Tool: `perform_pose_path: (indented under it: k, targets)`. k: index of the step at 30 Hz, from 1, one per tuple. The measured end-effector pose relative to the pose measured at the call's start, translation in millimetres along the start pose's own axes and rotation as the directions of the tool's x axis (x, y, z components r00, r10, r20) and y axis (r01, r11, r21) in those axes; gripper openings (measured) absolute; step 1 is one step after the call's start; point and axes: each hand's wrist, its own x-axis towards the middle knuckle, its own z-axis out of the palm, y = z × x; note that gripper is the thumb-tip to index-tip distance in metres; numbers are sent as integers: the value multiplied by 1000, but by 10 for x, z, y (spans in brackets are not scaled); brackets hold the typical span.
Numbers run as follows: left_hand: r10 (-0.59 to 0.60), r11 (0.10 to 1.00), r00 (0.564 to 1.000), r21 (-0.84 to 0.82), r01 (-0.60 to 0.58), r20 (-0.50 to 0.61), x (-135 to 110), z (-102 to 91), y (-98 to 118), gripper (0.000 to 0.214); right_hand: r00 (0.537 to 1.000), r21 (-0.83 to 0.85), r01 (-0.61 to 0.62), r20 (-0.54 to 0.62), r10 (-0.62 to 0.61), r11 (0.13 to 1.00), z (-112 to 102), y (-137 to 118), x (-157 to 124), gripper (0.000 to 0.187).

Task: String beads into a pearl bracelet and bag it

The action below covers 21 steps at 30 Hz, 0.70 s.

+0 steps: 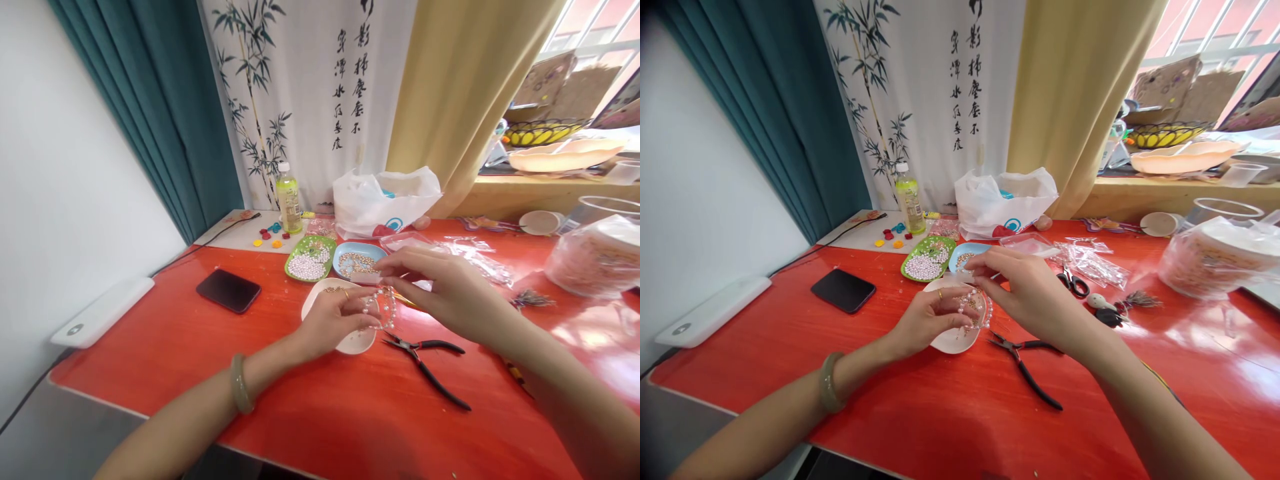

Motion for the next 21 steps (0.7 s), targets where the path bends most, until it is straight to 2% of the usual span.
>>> perform_pose_path:
  k: [4,7,11,15,18,21]
  targets:
    - [-2,1000,1000,-2,2,-13,5,-4,42,41,996,-80,-76,33,79,994,-26,2,6,14]
    - [24,1000,1000,6,-24,-16,14,-16,26,42,989,-141,-92,100,107,986,-38,5,3,14]
    - [67,997,997,41,-66,-32,23,-22,30,36,986,-151,20,169,5,988,-10,49,-29,17]
    - [115,982,993,153,-108,-36,16,-23,69,26,974,-195,150,195,-111,969,39,61,-63,22]
    - [125,973,992,200,-118,-25,10,-28,71,25,974,-281,151,208,-94,948,64,17,-60,20]
    - [98,982,995,165,-92,-29,13,-33,49,33,975,-340,130,214,-58,931,69,-17,-41,16]
